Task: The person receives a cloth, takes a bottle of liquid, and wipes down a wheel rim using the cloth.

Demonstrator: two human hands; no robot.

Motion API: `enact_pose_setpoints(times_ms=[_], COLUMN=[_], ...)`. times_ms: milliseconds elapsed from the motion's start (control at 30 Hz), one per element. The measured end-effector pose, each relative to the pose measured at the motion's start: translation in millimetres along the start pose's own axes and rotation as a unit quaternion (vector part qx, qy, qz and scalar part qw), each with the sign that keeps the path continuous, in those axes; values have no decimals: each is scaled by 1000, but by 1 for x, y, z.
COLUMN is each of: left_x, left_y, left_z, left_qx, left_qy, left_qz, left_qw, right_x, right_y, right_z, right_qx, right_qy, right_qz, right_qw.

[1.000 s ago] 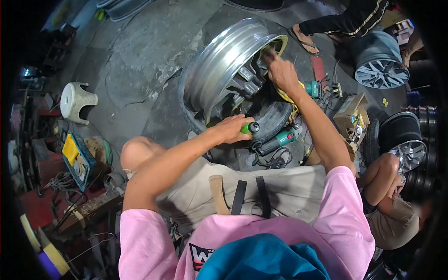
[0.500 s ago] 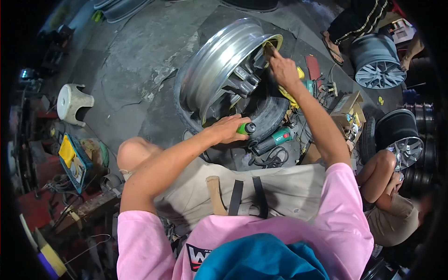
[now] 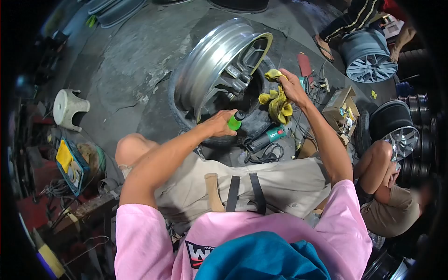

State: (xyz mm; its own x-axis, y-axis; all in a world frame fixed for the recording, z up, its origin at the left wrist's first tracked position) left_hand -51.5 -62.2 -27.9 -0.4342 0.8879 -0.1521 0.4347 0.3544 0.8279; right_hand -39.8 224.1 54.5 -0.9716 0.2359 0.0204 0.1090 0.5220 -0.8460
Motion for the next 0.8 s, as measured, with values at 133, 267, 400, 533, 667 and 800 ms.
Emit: enact_pose_setpoints(times_ms=[133, 267, 400, 533, 667, 800], left_x=[5, -5, -1, -1, -3, -2], left_y=[-2, 19, 10, 8, 15, 9], left_z=[7, 1, 5, 3, -4, 5], left_qx=[13, 61, 30, 7, 12, -3], left_qy=[-24, 20, -31, -42, 3, -19], left_qz=[-21, -21, -47, -24, -17, 1], left_qw=[999, 998, 998, 999, 1000, 1000], right_x=[6, 30, 43, 91, 108, 90], right_y=[-19, -40, -26, -15, -21, -16], right_z=[6, 58, 66, 47, 10, 19], right_qx=[-106, -215, -381, -511, -475, -482], right_qy=[57, 60, -35, -108, -4, 25], right_qz=[-132, -221, -214, -243, -334, -216], right_qw=[984, 949, 899, 817, 814, 849])
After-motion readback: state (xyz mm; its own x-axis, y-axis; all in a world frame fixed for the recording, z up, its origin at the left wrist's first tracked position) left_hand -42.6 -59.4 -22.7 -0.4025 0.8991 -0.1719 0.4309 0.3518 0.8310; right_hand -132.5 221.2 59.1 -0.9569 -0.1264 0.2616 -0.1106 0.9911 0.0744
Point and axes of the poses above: each hand's wrist, its own x-axis towards the middle knuckle, its own z-axis out of the palm, y = z × x, the point moved 5 cm from there along x, towards the middle knuckle, and after that the axes turned 5 degrees about y, right-handed, at the moved point
